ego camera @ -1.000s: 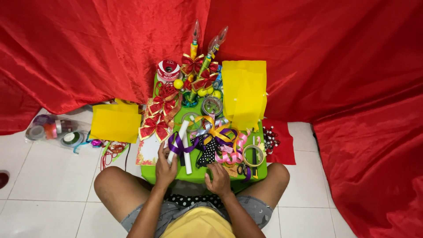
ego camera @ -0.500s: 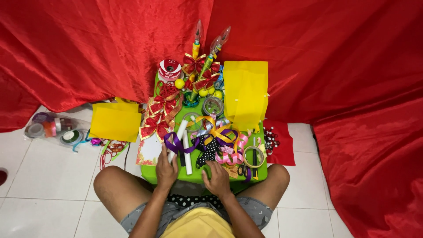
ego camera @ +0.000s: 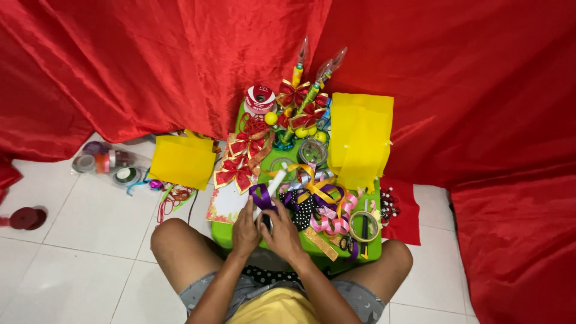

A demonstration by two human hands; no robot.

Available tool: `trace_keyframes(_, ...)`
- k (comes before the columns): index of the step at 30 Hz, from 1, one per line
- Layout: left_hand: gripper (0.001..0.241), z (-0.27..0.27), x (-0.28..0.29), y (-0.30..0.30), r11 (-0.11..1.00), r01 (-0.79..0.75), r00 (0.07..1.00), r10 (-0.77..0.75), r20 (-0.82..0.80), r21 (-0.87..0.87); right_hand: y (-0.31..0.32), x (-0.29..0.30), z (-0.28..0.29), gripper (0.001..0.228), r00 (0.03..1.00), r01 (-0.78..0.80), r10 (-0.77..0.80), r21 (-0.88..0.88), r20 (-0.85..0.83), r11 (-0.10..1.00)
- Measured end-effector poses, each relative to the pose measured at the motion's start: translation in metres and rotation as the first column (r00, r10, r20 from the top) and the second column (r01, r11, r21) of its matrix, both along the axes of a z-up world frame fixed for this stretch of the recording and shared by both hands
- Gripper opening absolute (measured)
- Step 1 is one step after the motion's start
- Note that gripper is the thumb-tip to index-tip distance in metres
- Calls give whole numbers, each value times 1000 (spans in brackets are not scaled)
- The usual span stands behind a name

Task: The person sits on the floor and wraps a yellow sheet of paper around a white cylindrical tube. They align the paper, roll it tightly around the tube, and then secure the seam with adhesive tape.

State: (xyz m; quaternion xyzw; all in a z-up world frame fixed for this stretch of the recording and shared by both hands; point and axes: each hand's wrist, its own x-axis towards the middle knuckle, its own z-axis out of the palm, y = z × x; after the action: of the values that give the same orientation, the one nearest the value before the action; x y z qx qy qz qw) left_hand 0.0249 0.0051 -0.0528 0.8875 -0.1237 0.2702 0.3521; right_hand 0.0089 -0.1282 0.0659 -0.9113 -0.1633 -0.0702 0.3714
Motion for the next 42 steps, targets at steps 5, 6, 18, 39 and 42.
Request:
trace_keyframes(5,79,1,1,0,1000,-19,1000,19,2,-22,-2,16,-51,27,995,7,12,192,-98,981)
trace_keyframes(6,77,6,0,0,999,-26,1000,25,-13,-25,-5,20,-71,28,992,-9,38,235,-120,972)
trace_keyframes(18,63,4,2,0,999,26,998,-24,50,-42,-26,36,-45,31,951,132,-28,321,-309,938)
trace_keyframes(39,54,0,-1,0,993,-22,994,9,-109,-119,-126,139,-47,59,851,515,-471,-544,233,662)
trace_keyframes(42,55,-3,-1,0,994,-34,991,21,-129,-101,-132,154,-55,69,845,511,-476,-629,244,585)
